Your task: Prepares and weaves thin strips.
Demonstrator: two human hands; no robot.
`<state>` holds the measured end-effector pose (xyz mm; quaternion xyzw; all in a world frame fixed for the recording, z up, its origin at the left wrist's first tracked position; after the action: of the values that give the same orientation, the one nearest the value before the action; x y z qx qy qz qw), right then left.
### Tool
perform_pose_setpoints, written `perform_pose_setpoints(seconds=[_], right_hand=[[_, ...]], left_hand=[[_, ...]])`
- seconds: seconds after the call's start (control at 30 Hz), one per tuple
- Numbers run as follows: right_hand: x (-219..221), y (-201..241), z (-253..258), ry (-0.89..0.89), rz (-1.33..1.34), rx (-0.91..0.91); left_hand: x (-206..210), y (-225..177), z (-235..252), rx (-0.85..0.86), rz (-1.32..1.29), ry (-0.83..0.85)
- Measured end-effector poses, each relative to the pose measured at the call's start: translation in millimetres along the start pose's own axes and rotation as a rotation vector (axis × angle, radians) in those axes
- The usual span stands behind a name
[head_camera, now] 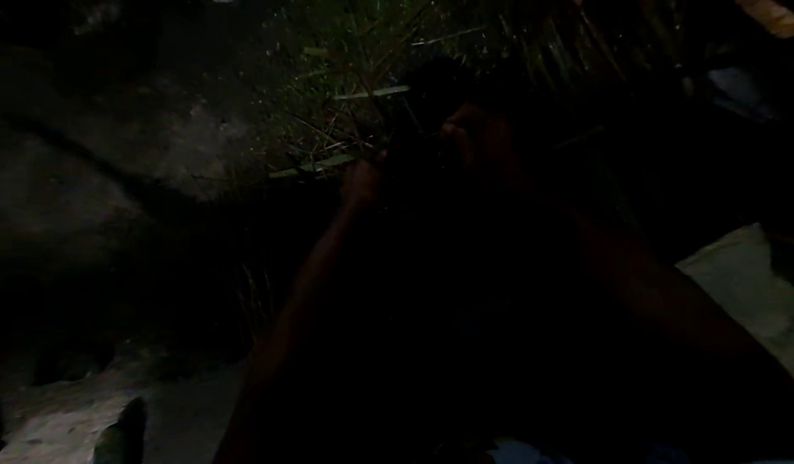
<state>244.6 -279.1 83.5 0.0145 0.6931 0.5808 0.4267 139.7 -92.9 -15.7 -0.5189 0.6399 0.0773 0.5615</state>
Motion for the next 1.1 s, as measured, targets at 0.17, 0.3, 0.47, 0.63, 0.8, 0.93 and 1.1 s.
perform_pose_setpoints(seconds=[0.17, 0.3, 0.47, 0.63, 0.8, 0.93, 1.1], right_hand=[[-36.1, -21.4, 5.3, -0.186, 0.172, -0.074], [-23.2, -24.7, 11.3, -0.107, 0.124, -0.083], [-3.9, -4.0, 1.0, -0.051, -0.046, -0.13], [-22.9, -13.9, 5.2, -0.124, 0.19, -0.134], [-28.4, -27.6, 11.8, -0.06, 0.128, -0.097], [-16.2, -30.5, 17.4, -0.06, 0.063, -0.179], [-0.6, -6.4, 4.4, -0.035, 0.047, -0.238]], left_hand=[[-3.5, 27.5, 7.4, -0.083, -0.22, -0.007], [-14.9, -18.3, -23.7, 0.115, -0.436, -0.069], [-8.0, -44.3, -47.1, 0.377, -0.375, -0.055], [-5.1, 16.3, 5.7, -0.1, -0.276, -0.018], [-15.7, -13.8, -8.0, -0.047, -0.595, -0.083], [-23.0, -37.2, -32.5, 0.189, -0.698, -0.098], [-23.9, -44.9, -62.6, 0.456, -0.414, -0.081]])
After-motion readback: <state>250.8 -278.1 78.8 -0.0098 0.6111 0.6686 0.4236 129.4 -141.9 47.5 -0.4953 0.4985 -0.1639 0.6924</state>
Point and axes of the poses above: each hand's wrist, its own z-axis towards the middle knuckle, its own x-axis out of the palm, y = z × x, the point moved 2 cm from there along z, towards the middle knuckle, and after that the axes turned 2 degrees about -z, right-handed, at the moved point
